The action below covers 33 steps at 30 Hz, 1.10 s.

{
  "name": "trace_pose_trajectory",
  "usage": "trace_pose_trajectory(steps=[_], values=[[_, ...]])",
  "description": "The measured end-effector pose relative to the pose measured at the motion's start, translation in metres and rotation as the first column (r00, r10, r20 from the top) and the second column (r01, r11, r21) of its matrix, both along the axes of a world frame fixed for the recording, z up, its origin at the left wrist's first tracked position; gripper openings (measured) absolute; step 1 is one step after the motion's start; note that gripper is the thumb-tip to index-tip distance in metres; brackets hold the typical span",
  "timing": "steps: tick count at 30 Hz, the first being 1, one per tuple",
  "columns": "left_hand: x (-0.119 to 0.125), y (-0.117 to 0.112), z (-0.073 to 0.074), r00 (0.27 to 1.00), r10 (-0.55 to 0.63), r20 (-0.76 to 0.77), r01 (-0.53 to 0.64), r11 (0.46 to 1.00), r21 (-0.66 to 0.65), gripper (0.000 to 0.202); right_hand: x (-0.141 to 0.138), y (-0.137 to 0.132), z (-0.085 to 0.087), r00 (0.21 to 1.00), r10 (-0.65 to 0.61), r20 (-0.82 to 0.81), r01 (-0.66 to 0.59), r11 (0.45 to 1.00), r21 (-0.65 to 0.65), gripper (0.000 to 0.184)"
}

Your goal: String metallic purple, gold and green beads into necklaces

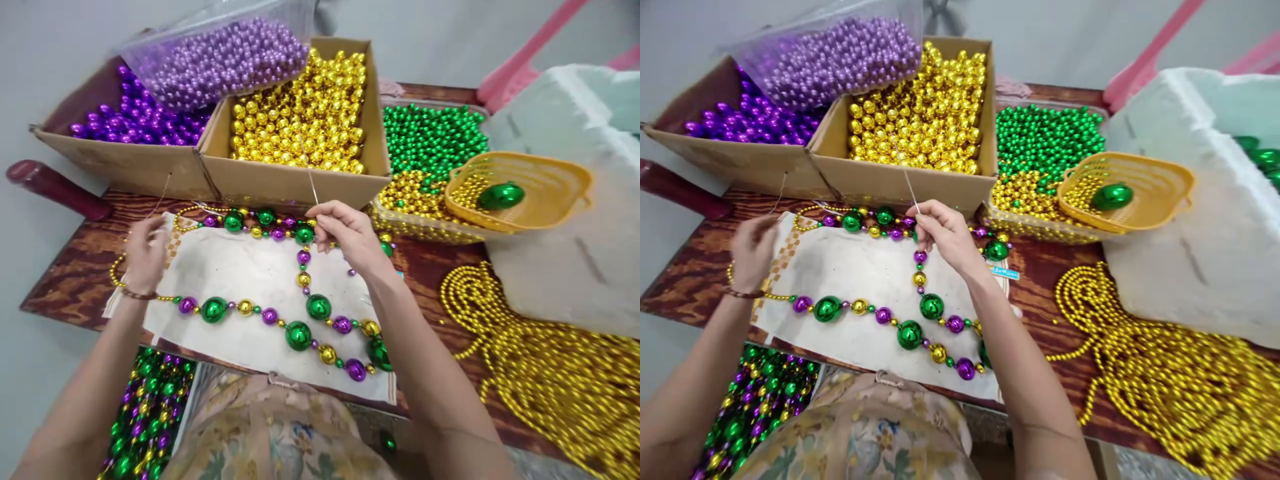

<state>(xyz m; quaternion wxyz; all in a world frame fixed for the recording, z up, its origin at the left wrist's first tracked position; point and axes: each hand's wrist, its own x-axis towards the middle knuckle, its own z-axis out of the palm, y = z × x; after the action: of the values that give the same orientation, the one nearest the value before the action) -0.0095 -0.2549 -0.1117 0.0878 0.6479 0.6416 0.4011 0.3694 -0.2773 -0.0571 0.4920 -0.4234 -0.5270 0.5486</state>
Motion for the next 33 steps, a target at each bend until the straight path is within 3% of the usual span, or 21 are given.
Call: trace_pose_trajectory(steps=[1,2,4,5,7,9,14,19,22,26,33], values=[[0.038,-0.005,-0.006,0.977,-0.2,0.076,0.203,0.978,-0.039,0.024,-0.003,0.001,0.004,1.0,0.003,0.003,-0.003,1.0,0.014,0.018],[0.077,-0.009,-0.013,0.911,-0.379,0.163,0.395,0.915,-0.079,0.028,-0.005,0.002,0.008,1.0,0.004,0.001,-0.004,1.0,0.029,0.018],[0.149,-0.016,-0.027,0.736,-0.613,0.287,0.665,0.734,-0.139,0.043,-0.011,0.003,0.017,1.0,0.019,-0.01,-0.018,0.998,0.06,0.017],[0.177,-0.018,-0.034,0.673,-0.668,0.318,0.73,0.669,-0.14,0.046,-0.013,0.004,0.021,0.999,0.032,-0.017,-0.031,0.997,0.073,0.016],[0.217,-0.021,-0.044,0.59,-0.72,0.366,0.798,0.587,-0.133,0.036,-0.014,0.005,0.028,0.999,0.038,-0.028,-0.035,0.995,0.096,0.015],[0.233,-0.025,-0.05,0.578,-0.705,0.41,0.808,0.566,-0.165,0.029,-0.011,0.008,0.032,1.0,-0.005,-0.027,0.009,0.992,0.125,0.014],[0.23,-0.036,-0.06,0.689,-0.59,0.421,0.715,0.65,-0.258,0.03,-0.005,0.019,0.045,0.98,-0.164,-0.108,0.187,0.95,0.249,0.022],[0.223,-0.035,-0.071,0.785,-0.548,0.289,0.619,0.707,-0.342,0.027,-0.005,0.025,0.066,0.954,-0.265,-0.14,0.296,0.906,0.303,0.026],[0.216,-0.028,-0.078,0.836,-0.508,0.208,0.547,0.748,-0.375,0.025,-0.002,0.022,0.067,0.934,-0.327,-0.146,0.357,0.887,0.295,0.027],[0.205,-0.023,-0.086,0.856,-0.477,0.198,0.516,0.765,-0.386,0.024,0.008,0.011,0.047,0.914,-0.382,-0.138,0.406,0.879,0.251,0.026],[0.189,-0.015,-0.086,0.874,-0.42,0.244,0.485,0.788,-0.379,0.022,0.036,-0.022,-0.006,0.931,-0.358,-0.071,0.364,0.924,0.117,0.019]])
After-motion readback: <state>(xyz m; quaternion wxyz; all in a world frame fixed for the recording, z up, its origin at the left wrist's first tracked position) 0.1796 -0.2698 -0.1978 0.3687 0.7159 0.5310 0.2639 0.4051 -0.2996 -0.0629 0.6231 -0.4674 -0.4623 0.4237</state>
